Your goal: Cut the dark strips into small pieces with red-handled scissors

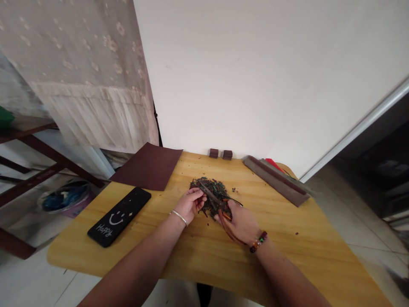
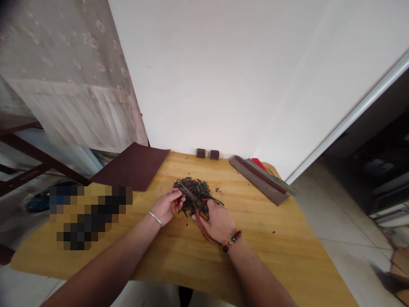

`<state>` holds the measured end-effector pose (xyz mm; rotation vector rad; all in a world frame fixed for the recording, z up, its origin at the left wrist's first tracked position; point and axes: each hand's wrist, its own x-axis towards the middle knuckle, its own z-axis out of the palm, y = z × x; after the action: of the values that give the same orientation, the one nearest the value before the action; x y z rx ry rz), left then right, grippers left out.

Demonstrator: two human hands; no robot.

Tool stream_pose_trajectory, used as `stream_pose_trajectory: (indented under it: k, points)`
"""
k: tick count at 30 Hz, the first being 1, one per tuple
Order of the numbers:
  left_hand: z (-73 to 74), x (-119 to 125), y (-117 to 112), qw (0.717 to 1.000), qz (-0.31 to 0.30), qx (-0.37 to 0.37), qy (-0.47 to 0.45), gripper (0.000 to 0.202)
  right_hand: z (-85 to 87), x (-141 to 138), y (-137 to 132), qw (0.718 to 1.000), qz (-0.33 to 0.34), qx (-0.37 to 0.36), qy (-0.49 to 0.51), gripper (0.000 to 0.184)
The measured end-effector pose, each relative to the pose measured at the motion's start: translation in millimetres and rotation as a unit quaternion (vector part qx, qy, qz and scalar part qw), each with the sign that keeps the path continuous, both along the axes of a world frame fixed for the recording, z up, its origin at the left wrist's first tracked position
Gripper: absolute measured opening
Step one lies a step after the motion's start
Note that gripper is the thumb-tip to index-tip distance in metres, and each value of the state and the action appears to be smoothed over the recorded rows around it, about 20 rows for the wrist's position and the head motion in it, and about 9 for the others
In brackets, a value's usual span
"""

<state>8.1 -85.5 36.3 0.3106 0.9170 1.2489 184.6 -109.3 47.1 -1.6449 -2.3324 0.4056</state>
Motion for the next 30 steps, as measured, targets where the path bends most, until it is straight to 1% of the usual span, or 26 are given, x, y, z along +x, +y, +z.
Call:
stream_pose_trajectory:
  k: [4,9,18,23,27,30]
  points:
    - [-1.8,2.2,-0.9,1.000,-0.022,-0.003,-0.010,0.012,-5.7,-2.2,0.1,1.000,-0.011,0.011,-0.014,0.038]
    - [-2.9,4.7,-1.9,1.000,-0.023,-0.003,-0.004,0.013,-10.0,-1.9,1.1,0.999,-0.012,0.017,-0.041,0.037]
    - [-3.3,4.9,-1.1,1.000,-0.012,0.001,0.005,0.013,-4.5,-4.6,0.3,0.996,-0.014,-0.011,-0.087,0.036]
    - [-4.3,2.7,-0.1,0.999,-0.019,0.023,0.033,0.012,-2.0,-3.5,1.0,0.996,-0.015,-0.034,-0.077,0.038]
    - [-4.2,1.3,-0.2,0.997,-0.018,0.038,0.064,0.013,-4.9,-0.3,3.3,0.997,-0.011,-0.032,-0.071,0.038]
    - [-2.4,0.0,-0.1,0.996,-0.015,0.044,0.071,0.015,-6.2,2.3,5.4,0.997,-0.006,-0.042,-0.069,0.036]
